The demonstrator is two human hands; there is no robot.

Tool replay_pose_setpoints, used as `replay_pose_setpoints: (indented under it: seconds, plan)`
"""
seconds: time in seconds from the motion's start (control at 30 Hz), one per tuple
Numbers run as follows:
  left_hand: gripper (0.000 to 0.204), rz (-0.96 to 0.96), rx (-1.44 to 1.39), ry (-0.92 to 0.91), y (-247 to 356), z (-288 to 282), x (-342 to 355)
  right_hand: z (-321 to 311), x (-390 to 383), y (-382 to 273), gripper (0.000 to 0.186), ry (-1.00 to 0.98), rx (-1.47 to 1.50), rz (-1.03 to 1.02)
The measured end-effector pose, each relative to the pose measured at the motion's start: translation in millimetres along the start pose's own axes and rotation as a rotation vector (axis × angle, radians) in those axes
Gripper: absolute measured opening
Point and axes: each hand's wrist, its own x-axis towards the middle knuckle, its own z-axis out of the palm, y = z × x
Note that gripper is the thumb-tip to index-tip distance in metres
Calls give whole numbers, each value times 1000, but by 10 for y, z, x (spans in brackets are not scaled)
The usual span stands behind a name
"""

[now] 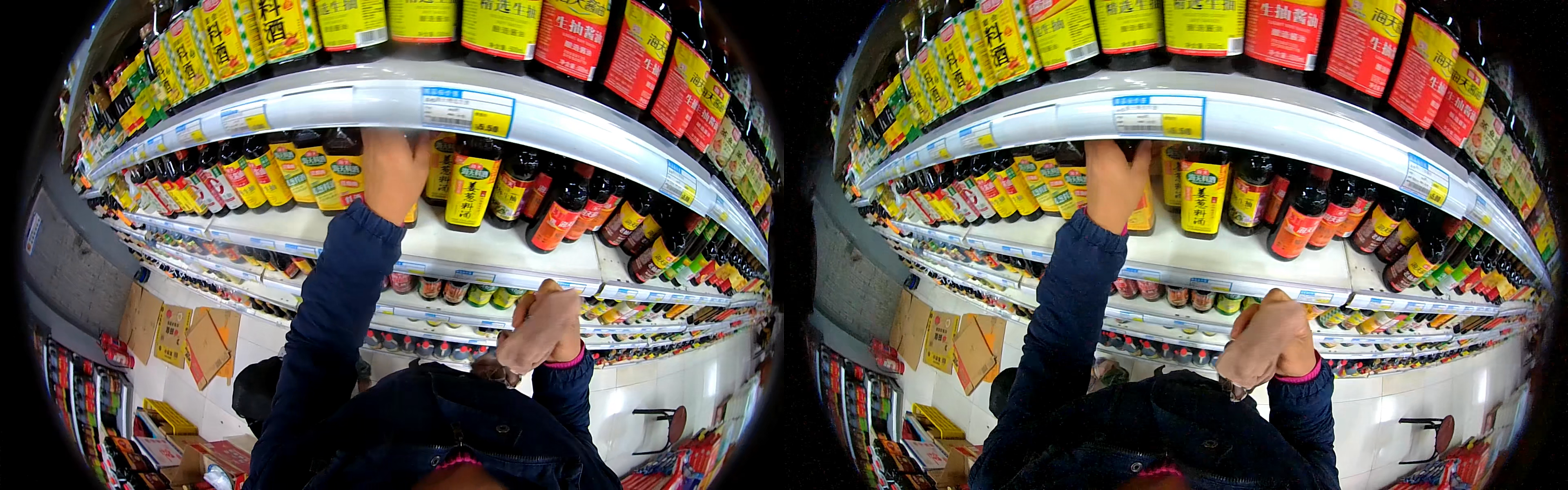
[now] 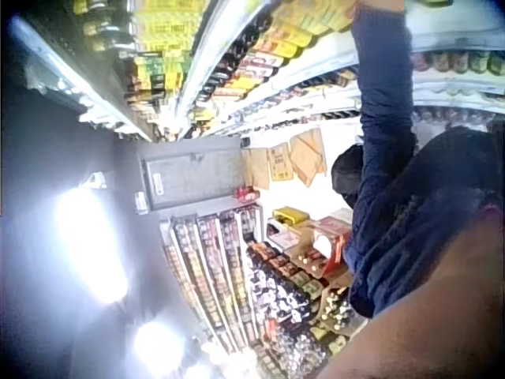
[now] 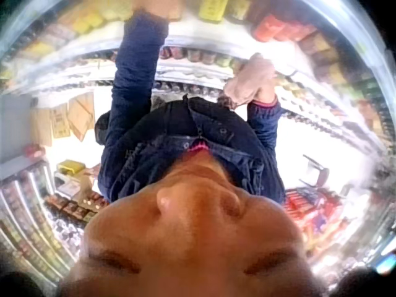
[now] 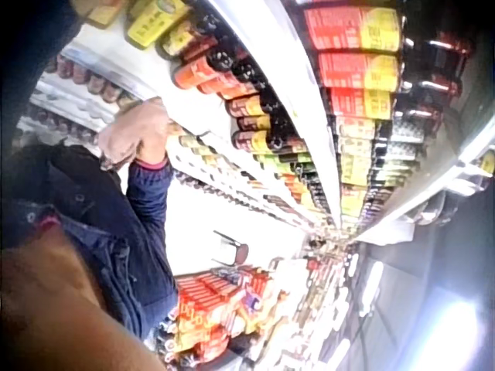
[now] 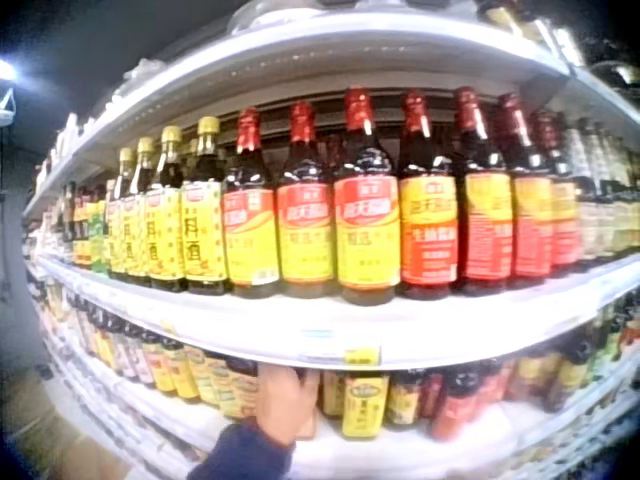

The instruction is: The person wipes the labels and bottles on a supermarket shelf using a cloth. They systematically move along the aisle, cleaning individual bottles and the shelf edges.

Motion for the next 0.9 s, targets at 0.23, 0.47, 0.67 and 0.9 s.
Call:
replay_pose_setpoints:
  seconds: [0.23,0.47,0.67,0.9]
  plan:
    - [26,11,84,20,-90,38,119,-134,68,-27,37,-2,-79,191]
    - [20,-135,-197,68,-66,-155,179,-220,243,-29,32,-112,-6,304]
    - [22,-403,-374,-30,165,-248,120,-159,413,-61,35,-216,-40,292]
    - [14,-455,-463,-69,247,-273,-183,-57,561,-163,31,-139,-307,204]
